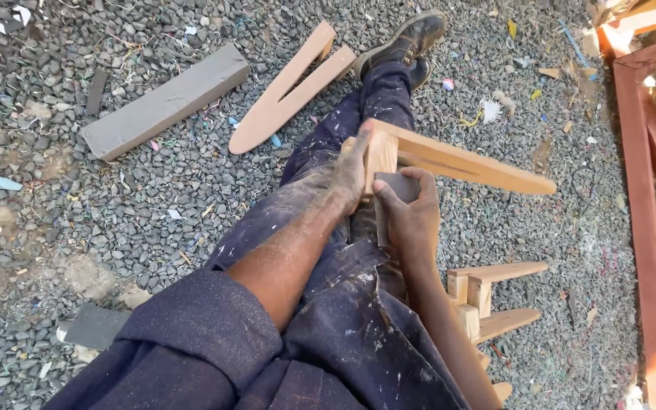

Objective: Sanding the joints and surfaces of a wooden chair leg assembly using sandpaper

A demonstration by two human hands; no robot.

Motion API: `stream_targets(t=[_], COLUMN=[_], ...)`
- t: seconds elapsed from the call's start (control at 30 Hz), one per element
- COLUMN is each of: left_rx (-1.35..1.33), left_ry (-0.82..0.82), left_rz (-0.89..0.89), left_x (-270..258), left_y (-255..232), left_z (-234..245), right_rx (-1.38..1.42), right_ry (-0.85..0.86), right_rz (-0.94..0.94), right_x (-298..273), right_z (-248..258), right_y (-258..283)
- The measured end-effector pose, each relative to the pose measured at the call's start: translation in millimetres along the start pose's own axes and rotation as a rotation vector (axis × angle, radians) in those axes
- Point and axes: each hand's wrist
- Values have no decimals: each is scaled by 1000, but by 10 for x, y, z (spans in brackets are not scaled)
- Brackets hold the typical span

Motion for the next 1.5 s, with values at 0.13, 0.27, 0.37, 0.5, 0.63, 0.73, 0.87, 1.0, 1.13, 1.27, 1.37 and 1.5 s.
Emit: stream_targets(t=[0.13,0.27,0.37,0.5,0.63,0.73,0.87,1.0,1.13,1.27,1.37,1.5], left_rx=[161,20,-126,-21,31,-82,-12,-101,-212,-195,-223,-94], left_ry=[-17,-14,-4,-2,53,-14,48,-19,-49,-15,4,-2], left_rz=[-66,-35,11,82,74,63,11,88,29,6,17,9], left_x=[248,254,296,178,410,-1,-135,284,228,194,147,349], left_y=[282,243,276,188,376,68,-34,295,337,319,285,427], left_z=[-9,21,64,69,9,32,58,18,-20,16,27,1], right_rx=[-50,-90,-29,-108,-160,-214,-195,-163,-137,-119,-125,7], right_ry=[-63,-79,-13,-19,-105,-125,-80,-54,-74,-130,-104,35], right_rz=[33,61,27,78,15,104,114,106,64,170,191,106], right_x=[197,219,-12,-187,132,417,169,-220,22,429,394,-208], right_z=[-29,-31,73,124,18,-43,-1,122,75,-61,-67,103], right_y=[23,158,359,232,274,218,263,182,178,156,140,311])
Point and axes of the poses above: each hand's wrist, its own x-axis towards the middle knuckle, its own z-axis out of the back of the hand, y = z × x, and after that the axes turned 4 degrees about -x, right-handed
